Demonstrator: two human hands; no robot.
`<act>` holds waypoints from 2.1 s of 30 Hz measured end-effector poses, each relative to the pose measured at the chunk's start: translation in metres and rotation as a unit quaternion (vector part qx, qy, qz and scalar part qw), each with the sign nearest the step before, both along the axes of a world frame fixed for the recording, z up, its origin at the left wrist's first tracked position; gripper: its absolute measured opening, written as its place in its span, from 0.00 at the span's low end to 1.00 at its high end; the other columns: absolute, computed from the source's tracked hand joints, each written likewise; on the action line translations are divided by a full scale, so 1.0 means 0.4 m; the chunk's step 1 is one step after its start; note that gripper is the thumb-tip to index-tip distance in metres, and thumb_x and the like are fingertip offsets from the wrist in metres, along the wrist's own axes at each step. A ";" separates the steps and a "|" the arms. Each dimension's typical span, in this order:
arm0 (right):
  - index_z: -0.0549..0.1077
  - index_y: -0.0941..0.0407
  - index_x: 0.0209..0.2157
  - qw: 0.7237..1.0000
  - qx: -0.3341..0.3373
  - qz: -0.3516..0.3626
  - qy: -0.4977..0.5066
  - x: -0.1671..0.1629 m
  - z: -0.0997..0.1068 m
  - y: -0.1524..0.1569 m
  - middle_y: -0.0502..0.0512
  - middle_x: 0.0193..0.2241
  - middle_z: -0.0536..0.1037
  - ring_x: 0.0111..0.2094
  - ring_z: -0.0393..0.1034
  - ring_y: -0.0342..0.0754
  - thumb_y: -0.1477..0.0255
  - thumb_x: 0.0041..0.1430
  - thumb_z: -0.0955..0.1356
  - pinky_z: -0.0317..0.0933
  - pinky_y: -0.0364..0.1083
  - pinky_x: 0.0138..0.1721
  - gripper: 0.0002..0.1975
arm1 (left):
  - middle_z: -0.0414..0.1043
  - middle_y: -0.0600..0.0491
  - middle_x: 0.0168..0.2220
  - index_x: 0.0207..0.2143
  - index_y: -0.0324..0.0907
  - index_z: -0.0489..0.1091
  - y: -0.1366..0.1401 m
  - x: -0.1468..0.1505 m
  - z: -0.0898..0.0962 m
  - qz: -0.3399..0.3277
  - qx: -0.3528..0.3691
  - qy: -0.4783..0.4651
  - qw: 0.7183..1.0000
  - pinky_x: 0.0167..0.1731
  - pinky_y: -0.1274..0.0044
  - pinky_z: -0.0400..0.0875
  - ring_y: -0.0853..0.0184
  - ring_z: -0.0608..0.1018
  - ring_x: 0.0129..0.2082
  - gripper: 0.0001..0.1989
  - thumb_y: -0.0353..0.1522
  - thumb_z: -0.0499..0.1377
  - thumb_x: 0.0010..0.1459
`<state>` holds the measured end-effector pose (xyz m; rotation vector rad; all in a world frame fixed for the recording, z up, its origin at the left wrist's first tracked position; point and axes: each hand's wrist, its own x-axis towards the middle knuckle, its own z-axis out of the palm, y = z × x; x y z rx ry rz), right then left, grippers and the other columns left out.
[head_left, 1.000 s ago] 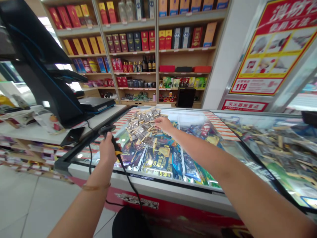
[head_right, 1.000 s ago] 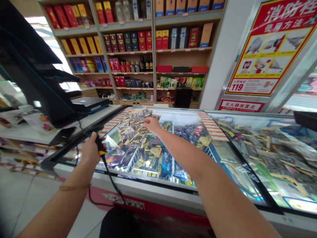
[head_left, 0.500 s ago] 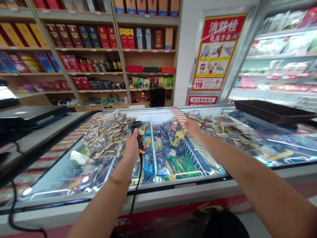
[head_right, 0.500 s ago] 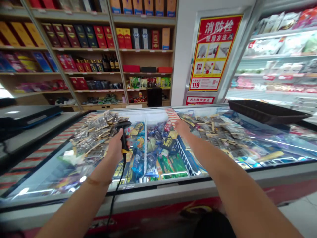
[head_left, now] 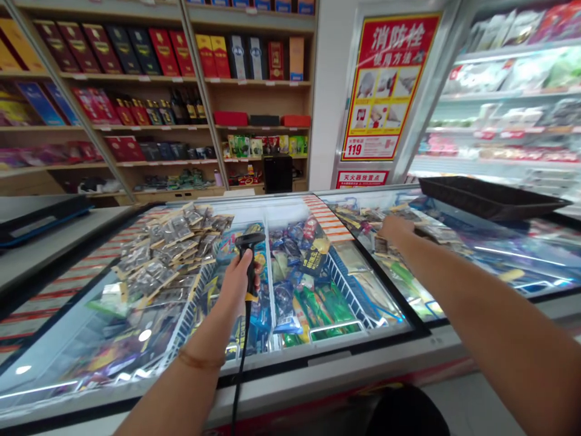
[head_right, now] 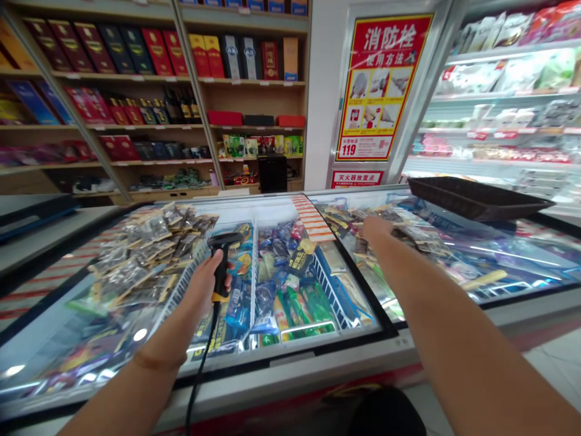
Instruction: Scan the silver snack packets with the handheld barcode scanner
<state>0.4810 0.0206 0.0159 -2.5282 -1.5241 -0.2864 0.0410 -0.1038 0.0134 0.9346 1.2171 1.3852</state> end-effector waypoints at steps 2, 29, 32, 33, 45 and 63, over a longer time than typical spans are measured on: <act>0.81 0.65 0.44 0.999 -0.033 0.014 -0.029 -0.029 0.015 0.000 0.81 0.44 0.78 0.51 0.73 0.67 0.71 0.56 0.73 0.64 0.60 0.49 0.16 | 0.68 0.58 0.22 0.31 0.42 0.64 -0.002 0.000 0.003 -0.001 0.001 -0.001 1.000 0.11 0.79 0.60 0.73 0.66 0.12 0.25 0.53 0.65 0.47; 0.76 0.57 0.45 0.915 0.062 0.346 0.197 -0.669 -0.104 0.033 0.65 0.50 0.77 0.56 0.67 0.63 0.47 0.44 0.76 0.59 0.55 0.56 0.34 | 0.70 0.57 0.24 0.31 0.43 0.63 -0.004 -0.007 -0.008 0.005 0.016 0.001 1.000 0.13 0.78 0.61 0.74 0.67 0.13 0.23 0.52 0.64 0.50; 0.72 0.58 0.49 0.875 0.085 0.350 0.323 -0.652 -0.108 0.044 0.61 0.47 0.79 0.49 0.73 0.57 0.54 0.48 0.76 0.63 0.52 0.52 0.31 | 0.70 0.58 0.25 0.33 0.43 0.64 -0.007 -0.005 -0.010 -0.001 0.027 0.021 0.999 0.13 0.79 0.61 0.75 0.67 0.13 0.23 0.51 0.65 0.50; 0.71 0.58 0.49 0.856 0.113 0.339 0.373 -0.645 -0.108 0.047 0.59 0.45 0.79 0.47 0.74 0.55 0.56 0.51 0.74 0.64 0.51 0.51 0.29 | 0.70 0.58 0.25 0.33 0.43 0.64 -0.009 -0.004 -0.011 -0.010 0.029 0.026 0.999 0.13 0.79 0.61 0.75 0.67 0.13 0.23 0.51 0.65 0.50; 0.67 0.54 0.46 0.627 0.235 0.313 0.673 -0.625 -0.122 0.072 0.56 0.41 0.81 0.43 0.77 0.50 0.53 0.49 0.72 0.72 0.49 0.40 0.27 | 0.69 0.57 0.23 0.30 0.43 0.65 -0.054 0.020 0.000 -0.154 0.057 0.062 0.984 0.13 0.78 0.59 0.74 0.66 0.13 0.23 0.52 0.65 0.49; 0.68 0.55 0.48 0.679 0.257 0.299 0.619 -0.622 -0.131 0.070 0.57 0.43 0.80 0.44 0.76 0.52 0.60 0.55 0.69 0.72 0.50 0.43 0.21 | 0.68 0.58 0.26 0.31 0.43 0.64 -0.042 0.027 -0.030 -0.207 0.089 0.103 0.969 0.12 0.80 0.58 0.76 0.66 0.12 0.25 0.54 0.64 0.50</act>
